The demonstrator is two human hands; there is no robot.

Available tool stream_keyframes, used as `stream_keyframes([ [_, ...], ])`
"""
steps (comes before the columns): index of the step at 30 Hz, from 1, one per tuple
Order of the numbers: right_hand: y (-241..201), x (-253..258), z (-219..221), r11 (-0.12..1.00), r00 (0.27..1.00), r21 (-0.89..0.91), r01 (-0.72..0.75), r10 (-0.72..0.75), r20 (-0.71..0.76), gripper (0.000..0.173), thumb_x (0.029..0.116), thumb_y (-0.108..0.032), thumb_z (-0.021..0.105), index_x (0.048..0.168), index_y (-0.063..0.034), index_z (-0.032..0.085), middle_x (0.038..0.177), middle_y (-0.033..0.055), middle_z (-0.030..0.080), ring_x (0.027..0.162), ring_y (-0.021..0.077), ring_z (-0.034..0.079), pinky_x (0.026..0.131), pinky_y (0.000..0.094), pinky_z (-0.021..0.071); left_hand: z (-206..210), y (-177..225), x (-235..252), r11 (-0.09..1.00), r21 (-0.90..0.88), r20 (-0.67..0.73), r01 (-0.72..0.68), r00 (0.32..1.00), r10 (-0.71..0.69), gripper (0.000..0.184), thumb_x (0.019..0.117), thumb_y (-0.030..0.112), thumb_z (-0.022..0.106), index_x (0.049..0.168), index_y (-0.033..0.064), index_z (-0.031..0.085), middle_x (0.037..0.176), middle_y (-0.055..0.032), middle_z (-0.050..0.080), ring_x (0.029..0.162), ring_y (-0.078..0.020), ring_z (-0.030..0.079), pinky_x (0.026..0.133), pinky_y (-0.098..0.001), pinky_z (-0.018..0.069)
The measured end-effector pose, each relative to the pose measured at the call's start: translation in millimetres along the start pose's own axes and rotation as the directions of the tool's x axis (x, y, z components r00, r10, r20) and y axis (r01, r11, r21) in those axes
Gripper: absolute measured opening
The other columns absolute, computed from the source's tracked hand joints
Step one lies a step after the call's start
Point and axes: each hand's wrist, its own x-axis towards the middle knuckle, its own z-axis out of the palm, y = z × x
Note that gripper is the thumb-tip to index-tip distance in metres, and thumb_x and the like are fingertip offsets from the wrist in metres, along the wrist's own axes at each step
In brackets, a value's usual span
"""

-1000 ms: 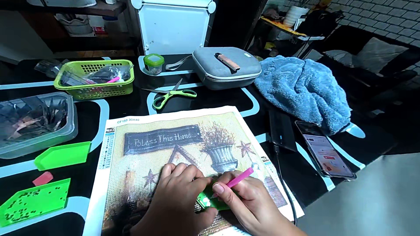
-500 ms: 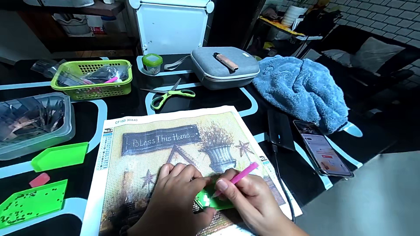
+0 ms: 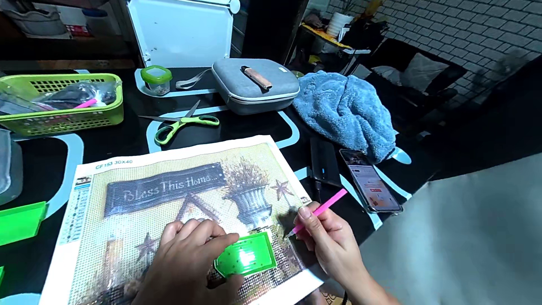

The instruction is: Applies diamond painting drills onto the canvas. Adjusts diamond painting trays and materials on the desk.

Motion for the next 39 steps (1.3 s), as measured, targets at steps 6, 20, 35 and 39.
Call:
stream_keyframes([
  [6, 1, -1, 2, 0.996, 0.998, -0.062, 0.059, -0.058, 0.019, 0.03, 0.1088, -0.027, 0.051, 0.088, -0.0111, 0.065, 0.071, -0.0077, 0.061, 0.06, -0.0042, 0.056, 0.054, 0.012, 0.046, -2, 0, -2, 1.0, -0.018, 0.015, 0.01, 1.0, -0.01, 0.047, 0.0823, 0.055, 0.072, 0.116, 0.0236, 0.078, 0.102, -0.0022, 0.072, 0.089, -0.0205, 0.062, 0.086, -0.0484, 0.0385],
  [20, 0, -2, 2, 0.949, 0.984, -0.262, 0.174, -0.16, 0.074, 0.034, 0.109, -0.029, 0.051, 0.088, -0.0068, 0.065, 0.072, -0.0034, 0.063, 0.064, -0.0032, 0.059, 0.058, 0.0125, 0.049, 0, -1, -3, 1.0, 0.01, -0.027, -0.008, 1.0, 0.009, 0.047, 0.0825, 0.058, 0.068, 0.114, 0.025, 0.078, 0.1, -0.0005, 0.072, 0.088, -0.0194, 0.063, 0.085, -0.0469, 0.0395],
  [35, -5, -10, 36, 0.965, 0.946, -0.032, 0.259, -0.247, 0.211, 0.032, 0.1102, -0.026, 0.049, 0.09, -0.0033, 0.059, 0.072, 0.0024, 0.058, 0.065, 0.0005, 0.058, 0.06, 0.0149, 0.0487, 10, -6, -4, 0.997, 0.064, -0.11, -0.038, 0.993, 0.045, 0.047, 0.0819, 0.062, 0.062, 0.11, 0.0286, 0.078, 0.096, 0.0044, 0.071, 0.082, -0.0145, 0.062, 0.082, -0.0434, 0.041],
  [39, -5, -10, 37, 0.955, 0.936, -0.061, 0.291, -0.271, 0.224, 0.033, 0.1102, -0.026, 0.049, 0.089, -0.0026, 0.06, 0.072, 0.0039, 0.059, 0.066, 0.0017, 0.059, 0.061, 0.0154, 0.05, 11, -7, -3, 0.996, 0.074, -0.122, -0.048, 0.991, 0.057, 0.047, 0.0829, 0.064, 0.06, 0.11, 0.0293, 0.078, 0.096, 0.0053, 0.071, 0.082, -0.0139, 0.061, 0.082, -0.0429, 0.0408],
])
